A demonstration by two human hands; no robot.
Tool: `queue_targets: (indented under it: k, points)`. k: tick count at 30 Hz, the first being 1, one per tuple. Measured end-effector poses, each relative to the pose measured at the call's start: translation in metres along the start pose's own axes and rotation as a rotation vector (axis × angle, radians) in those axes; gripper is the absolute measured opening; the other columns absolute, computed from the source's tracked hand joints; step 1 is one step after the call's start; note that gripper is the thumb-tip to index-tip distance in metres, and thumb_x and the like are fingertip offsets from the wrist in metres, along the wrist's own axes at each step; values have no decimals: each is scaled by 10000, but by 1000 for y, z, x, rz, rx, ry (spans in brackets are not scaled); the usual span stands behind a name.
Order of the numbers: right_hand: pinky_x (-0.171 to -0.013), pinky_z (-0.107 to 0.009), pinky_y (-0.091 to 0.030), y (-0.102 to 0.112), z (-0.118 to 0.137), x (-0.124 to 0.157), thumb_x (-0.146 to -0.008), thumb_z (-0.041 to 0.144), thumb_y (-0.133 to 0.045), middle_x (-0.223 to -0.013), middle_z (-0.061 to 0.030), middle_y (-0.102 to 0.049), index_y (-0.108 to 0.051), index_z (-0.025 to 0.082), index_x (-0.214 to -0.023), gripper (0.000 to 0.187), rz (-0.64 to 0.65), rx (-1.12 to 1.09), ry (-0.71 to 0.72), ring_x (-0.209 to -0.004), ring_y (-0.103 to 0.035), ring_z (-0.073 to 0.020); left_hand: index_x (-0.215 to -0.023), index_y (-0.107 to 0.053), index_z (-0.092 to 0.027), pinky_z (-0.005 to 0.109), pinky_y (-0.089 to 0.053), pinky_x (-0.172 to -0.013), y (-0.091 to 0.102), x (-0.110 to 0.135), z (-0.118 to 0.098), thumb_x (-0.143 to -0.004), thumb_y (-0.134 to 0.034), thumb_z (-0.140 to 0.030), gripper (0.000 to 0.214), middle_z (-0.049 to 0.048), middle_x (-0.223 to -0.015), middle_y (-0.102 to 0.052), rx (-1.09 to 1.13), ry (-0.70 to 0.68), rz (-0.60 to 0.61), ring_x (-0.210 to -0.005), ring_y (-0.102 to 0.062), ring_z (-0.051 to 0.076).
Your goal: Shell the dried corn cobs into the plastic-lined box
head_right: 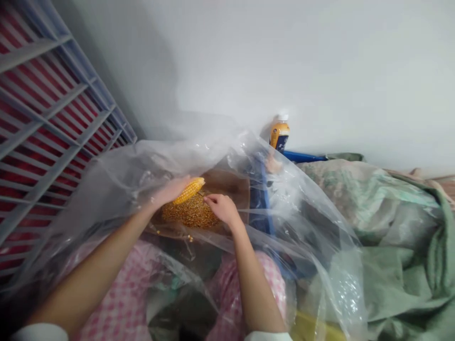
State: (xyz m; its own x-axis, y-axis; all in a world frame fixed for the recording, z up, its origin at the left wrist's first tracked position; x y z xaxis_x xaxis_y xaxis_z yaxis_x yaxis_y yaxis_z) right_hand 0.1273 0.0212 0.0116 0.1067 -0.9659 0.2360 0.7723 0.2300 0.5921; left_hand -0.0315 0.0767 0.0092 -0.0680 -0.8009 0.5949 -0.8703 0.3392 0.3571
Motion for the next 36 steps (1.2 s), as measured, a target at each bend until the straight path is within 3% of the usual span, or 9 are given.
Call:
queue_targets:
  k: [3, 5, 8, 13, 17, 26, 29, 34, 36]
  points:
    - [-631, -251, -355, 7, 7, 0, -833, 444, -398, -739, -11, -651, -666, 232, -820, 342, -104, 105, 50, -673, -553, -158, -609, -656, -195, 256, -440, -828, 0, -3, -9, -831, -396, -301, 358, 31, -468, -573, 26, -133, -20, -816, -634, 201]
    - [-602, -246, -335, 7, 6, 1, -842, 423, -387, -715, -23, -651, -666, 229, -828, 340, -125, 165, 19, -636, -543, -157, -607, -626, -201, 273, -428, -852, -1, -7, -11, -778, -509, -357, 259, 77, -673, -673, -30, -198, -34, -1011, -591, 246]
    - [-559, -247, -287, 6, 5, 4, -845, 401, -384, -653, -43, -629, -657, 214, -762, 341, -180, 258, -48, -582, -508, -154, -650, -615, -187, 330, -392, -898, -8, -13, -7, -786, -468, -463, 341, 128, -887, -686, -203, -233, -41, -1089, -541, 296]
    - [-550, -235, -268, 13, 6, 7, -845, 409, -374, -578, -11, -554, -602, 193, -652, 368, -227, 136, -81, -548, -442, -127, -661, -597, -166, 331, -443, -764, -24, -17, -1, -837, -348, -482, 439, 123, -774, -670, -168, -183, 24, -877, -615, 275]
    - [-529, -220, -265, 30, 8, 9, -825, 464, -392, -540, 23, -499, -575, 172, -619, 401, -234, -66, -44, -521, -404, -101, -646, -572, -158, 281, -416, -457, -47, -8, 6, -871, -244, -483, 514, 64, -533, -575, 228, 18, 311, -453, -537, 176]
    - [-516, -227, -254, 50, 7, 17, -821, 501, -395, -498, 33, -421, -550, 169, -597, 430, -315, -107, -16, -498, -359, -97, -789, -601, -123, 292, -456, -446, -52, -2, -1, -872, -310, -423, 426, 51, -550, -579, 434, 93, 374, -457, -537, 163]
    - [-527, -226, -262, 58, 6, 20, -826, 512, -387, -512, 31, -409, -545, 171, -610, 434, -380, -140, -14, -514, -355, -99, -943, -571, -124, 259, -425, -444, -11, -5, -23, -886, -239, -388, 428, 40, -568, -576, 669, -62, 228, -491, -537, 151]
    - [-516, -227, -262, 65, 1, 21, -822, 540, -374, -519, 32, -394, -554, 172, -652, 444, -426, -203, -31, -506, -347, -101, -969, -510, -198, 190, -393, -499, 118, 7, -37, -877, 11, -440, 581, -9, -578, -563, 1191, -427, -274, -568, -524, 96]
    - [-514, -233, -259, 66, -4, 20, -823, 537, -364, -510, 34, -386, -554, 175, -654, 442, -454, -194, -73, -498, -345, -103, -946, -509, -203, 206, -386, -472, 131, 14, -35, -868, 21, -473, 600, -16, -554, -551, 1135, -419, -357, -554, -526, 114]
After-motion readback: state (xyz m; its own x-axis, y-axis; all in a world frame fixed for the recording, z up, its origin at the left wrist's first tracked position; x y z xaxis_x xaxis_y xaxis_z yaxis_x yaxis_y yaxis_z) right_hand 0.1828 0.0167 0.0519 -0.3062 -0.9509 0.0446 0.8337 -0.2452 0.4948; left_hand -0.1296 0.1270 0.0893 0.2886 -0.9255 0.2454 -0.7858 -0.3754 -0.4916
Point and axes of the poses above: each hand's wrist, its own x-axis away from the middle knuckle, its own y-axis out of the back of the hand, z = x × y, the point moved 9 cm from there along -x, towards the middle knuckle
